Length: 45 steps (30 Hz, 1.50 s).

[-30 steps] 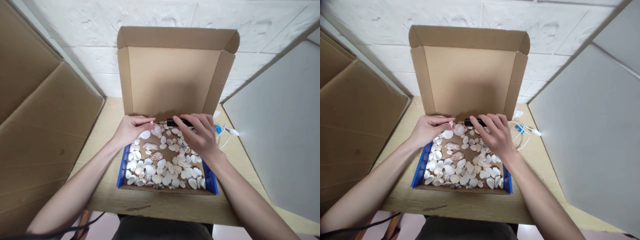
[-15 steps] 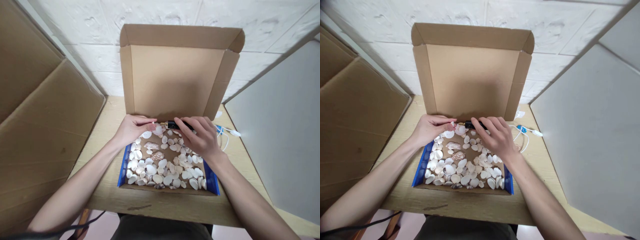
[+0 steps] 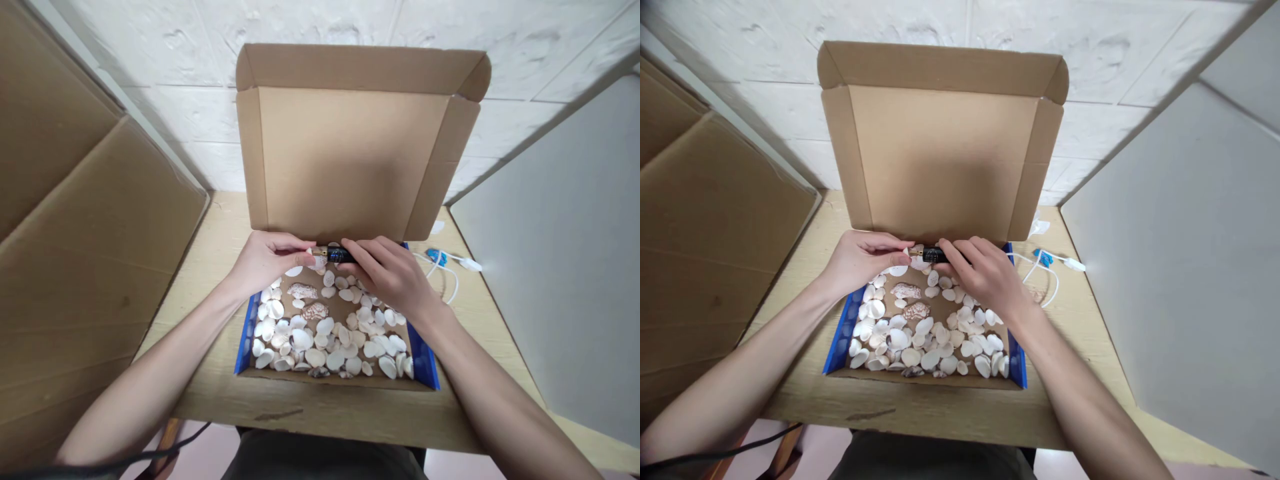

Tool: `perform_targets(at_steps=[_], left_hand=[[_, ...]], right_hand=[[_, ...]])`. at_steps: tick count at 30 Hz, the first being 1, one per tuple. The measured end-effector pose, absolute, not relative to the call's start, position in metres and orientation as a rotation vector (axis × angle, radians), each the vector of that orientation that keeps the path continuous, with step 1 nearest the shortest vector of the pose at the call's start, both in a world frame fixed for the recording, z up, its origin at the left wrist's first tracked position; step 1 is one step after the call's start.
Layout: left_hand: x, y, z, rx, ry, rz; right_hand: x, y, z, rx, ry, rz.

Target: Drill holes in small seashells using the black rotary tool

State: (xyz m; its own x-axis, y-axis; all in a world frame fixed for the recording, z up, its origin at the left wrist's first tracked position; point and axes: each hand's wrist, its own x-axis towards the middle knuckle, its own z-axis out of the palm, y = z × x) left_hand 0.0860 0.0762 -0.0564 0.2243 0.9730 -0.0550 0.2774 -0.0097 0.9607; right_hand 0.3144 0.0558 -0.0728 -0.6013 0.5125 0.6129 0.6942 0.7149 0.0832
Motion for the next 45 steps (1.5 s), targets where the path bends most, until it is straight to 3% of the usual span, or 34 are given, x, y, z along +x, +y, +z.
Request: perform_targets(at_steps=[45], left_hand=[[0.0858, 0.0763, -0.0554, 1.771, 1.104, 0.789]], right_hand=[[0.3145, 0.0573, -0.0741, -0.909, -2.303, -0.194]])
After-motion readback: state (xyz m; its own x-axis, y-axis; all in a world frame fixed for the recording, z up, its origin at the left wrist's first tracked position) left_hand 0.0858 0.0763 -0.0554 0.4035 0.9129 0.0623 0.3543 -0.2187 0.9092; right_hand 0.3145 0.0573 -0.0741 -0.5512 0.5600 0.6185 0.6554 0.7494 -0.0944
